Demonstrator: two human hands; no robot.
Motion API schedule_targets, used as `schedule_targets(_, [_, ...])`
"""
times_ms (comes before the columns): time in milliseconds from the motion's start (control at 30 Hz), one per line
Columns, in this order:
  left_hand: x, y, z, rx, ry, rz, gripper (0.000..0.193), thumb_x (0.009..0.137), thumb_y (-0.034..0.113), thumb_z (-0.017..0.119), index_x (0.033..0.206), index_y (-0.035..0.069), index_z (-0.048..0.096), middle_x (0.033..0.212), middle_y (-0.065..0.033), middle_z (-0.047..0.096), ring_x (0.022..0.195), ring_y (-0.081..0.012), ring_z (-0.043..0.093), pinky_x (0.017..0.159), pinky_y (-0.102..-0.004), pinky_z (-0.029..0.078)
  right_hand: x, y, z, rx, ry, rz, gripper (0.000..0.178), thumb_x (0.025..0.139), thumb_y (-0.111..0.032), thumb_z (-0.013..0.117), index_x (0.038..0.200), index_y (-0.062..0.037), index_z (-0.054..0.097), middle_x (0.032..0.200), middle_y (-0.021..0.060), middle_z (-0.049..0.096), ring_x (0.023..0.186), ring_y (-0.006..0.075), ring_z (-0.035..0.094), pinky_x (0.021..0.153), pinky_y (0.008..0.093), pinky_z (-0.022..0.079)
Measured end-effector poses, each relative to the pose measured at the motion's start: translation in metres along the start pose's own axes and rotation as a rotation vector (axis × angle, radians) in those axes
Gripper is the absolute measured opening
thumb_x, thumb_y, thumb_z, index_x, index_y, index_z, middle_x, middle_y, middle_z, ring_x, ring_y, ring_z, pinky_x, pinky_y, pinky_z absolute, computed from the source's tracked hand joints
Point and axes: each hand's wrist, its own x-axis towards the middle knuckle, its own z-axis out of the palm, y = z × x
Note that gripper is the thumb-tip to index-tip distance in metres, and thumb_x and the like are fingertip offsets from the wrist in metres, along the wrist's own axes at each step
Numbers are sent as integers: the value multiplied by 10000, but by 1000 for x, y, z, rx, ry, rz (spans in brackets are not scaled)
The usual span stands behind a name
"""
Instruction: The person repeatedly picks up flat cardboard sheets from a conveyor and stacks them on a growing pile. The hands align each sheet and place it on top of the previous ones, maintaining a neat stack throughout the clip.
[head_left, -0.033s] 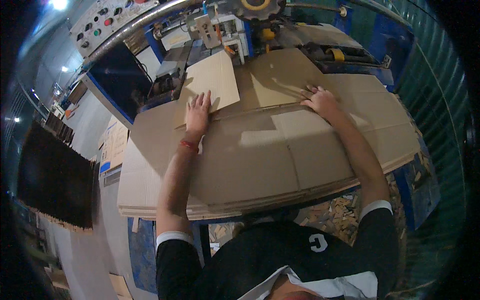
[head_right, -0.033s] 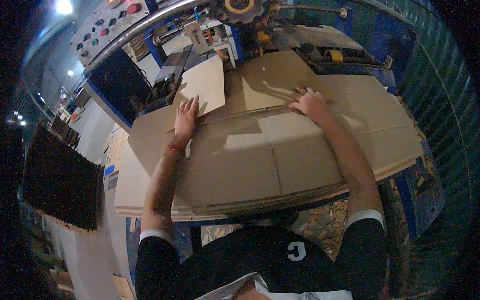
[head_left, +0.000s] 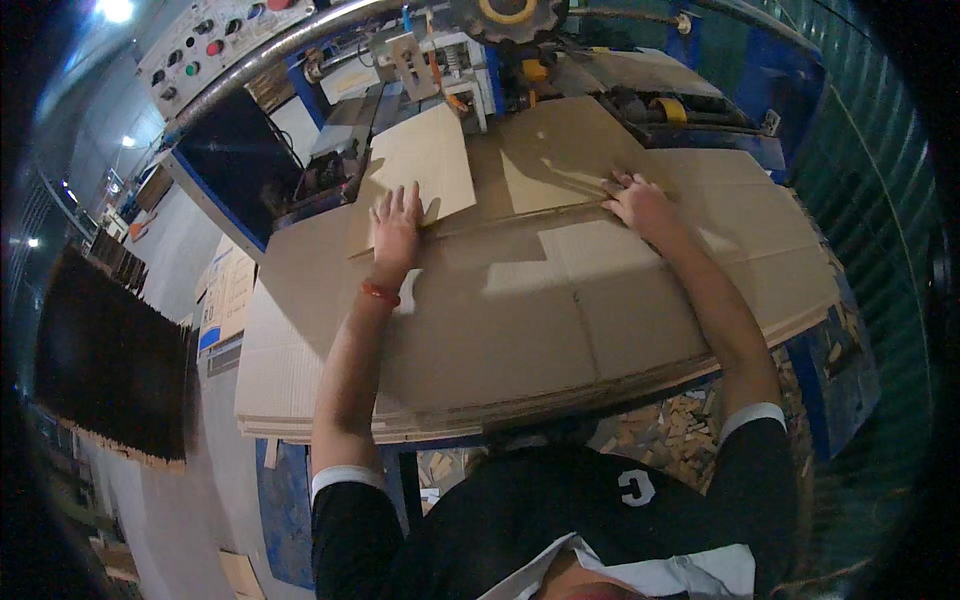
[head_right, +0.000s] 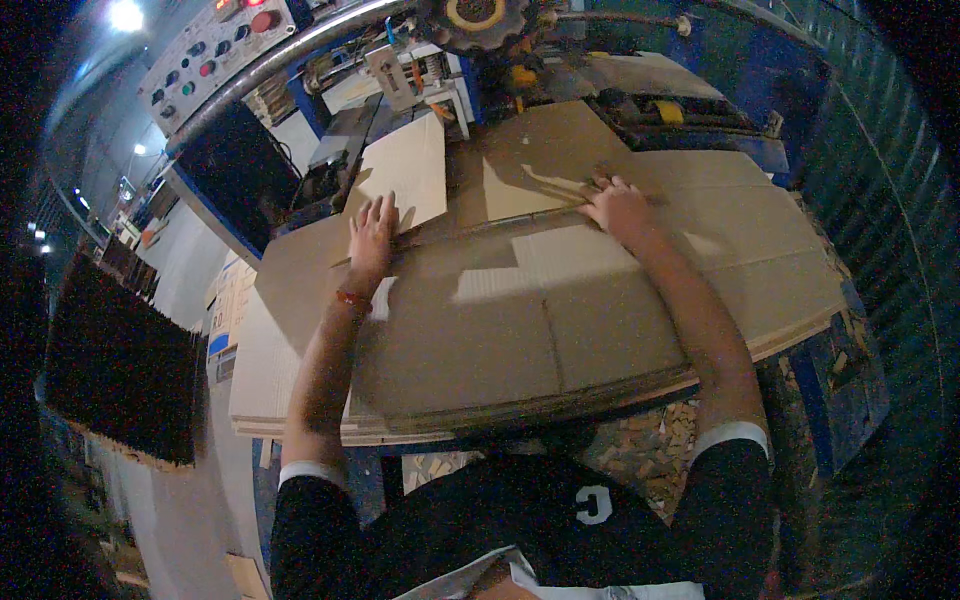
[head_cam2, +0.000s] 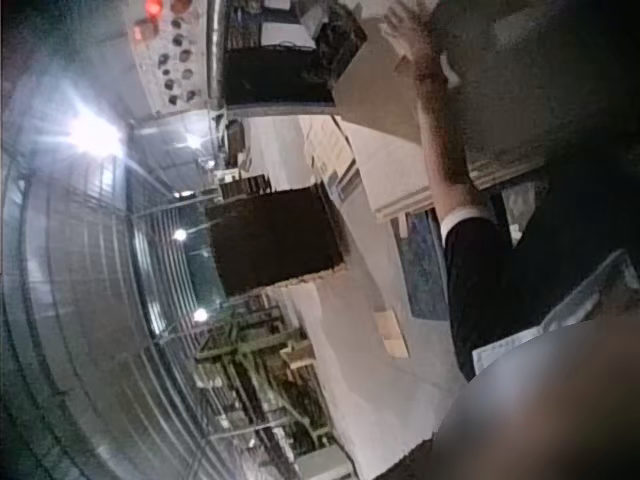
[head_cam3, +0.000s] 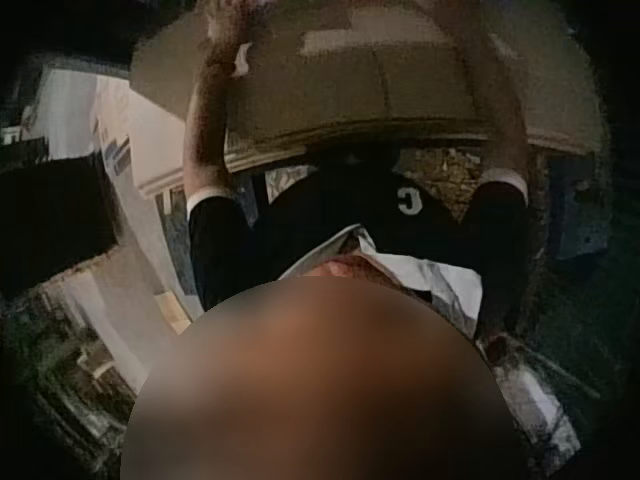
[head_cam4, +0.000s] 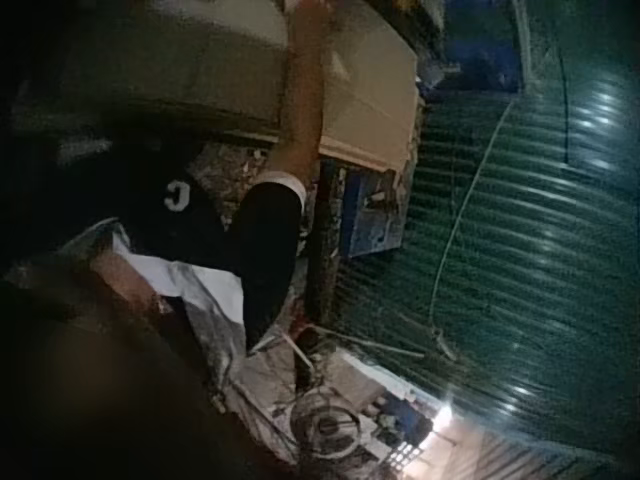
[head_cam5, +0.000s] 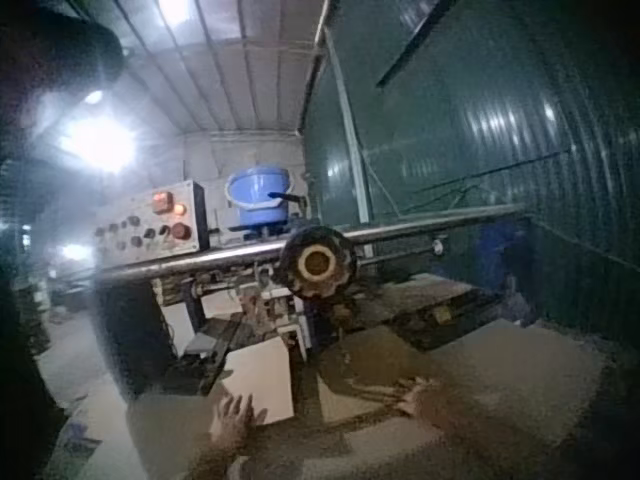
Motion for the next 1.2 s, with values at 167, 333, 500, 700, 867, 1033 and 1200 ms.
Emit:
schedule_targets(167, [-70, 2, -42, -128, 148, 103, 692, 760, 170, 660, 1352, 64, 318, 1360, -180, 360, 1270, -359, 316, 1026, -471, 276, -96, 27, -16, 206, 132, 58, 498, 811, -353, 592, 1248, -129, 507, 1320, 134, 447, 1260, 317, 353, 1023, 410, 312])
schedule_targets(333, [-210, -55, -95, -57, 469, -601, 675, 784, 229, 671, 1287, -81, 346, 1286, -281, 402, 1209, -412, 375, 1013, -427, 308, -241, 104, -19, -6, 190, 726, 564, 850, -370, 544, 1295, -45, 421, 1313, 169, 443, 1224, 350, 391, 1014, 400, 312])
schedule_targets(500, [-271, -76, -82, 114, 198, -1164, 753, 816, 344, 627, 1276, -155, 301, 1297, -333, 366, 1215, -416, 373, 991, -434, 326, -288, 136, 22, -72, 20, 911, 622, 888, -474, 429, 1315, -24, 388, 1264, 201, 484, 1194, 378, 423, 964, 427, 368])
schedule_targets(700, [-241, -61, -101, -53, 410, -908, 712, 826, 358, 604, 1325, -62, 317, 1315, -278, 393, 1227, -388, 384, 1005, -413, 311, -263, 145, 38, -156, 225, 948, 630, 869, -522, 426, 1285, -49, 455, 1292, 218, 451, 1213, 385, 402, 1043, 426, 274])
schedule_targets(867, [-213, -50, -151, -118, 604, -901, 688, 833, 305, 618, 1368, 21, 292, 1383, -239, 327, 1274, -324, 345, 1031, -377, 273, -254, 152, 28, -55, 255, 972, 674, 834, -512, 498, 1308, -40, 421, 1278, 240, 459, 1225, 353, 404, 1047, 402, 265])
schedule_targets(1033, [-193, -101, -174, -714, 1016, -781, 744, 810, 87, 636, 1349, -68, 147, 1302, -249, 370, 1172, -283, 419, 961, -379, 345, -241, 176, 54, 537, 980, 1006, 622, 819, -347, 585, 1305, -6, 400, 1241, 228, 495, 1170, 339, 460, 959, 383, 367])
schedule_targets(1200, [-194, -131, -159, -1161, 826, -1071, 338, 809, 114, 624, 1060, -88, 523, 888, -76, 561, 773, -141, 525, 677, -272, 436, -213, 217, 50, 922, 1276, 888, 462, 828, -202, 566, 1225, 0, 443, 1134, 154, 551, 990, 286, 551, 845, 375, 445])
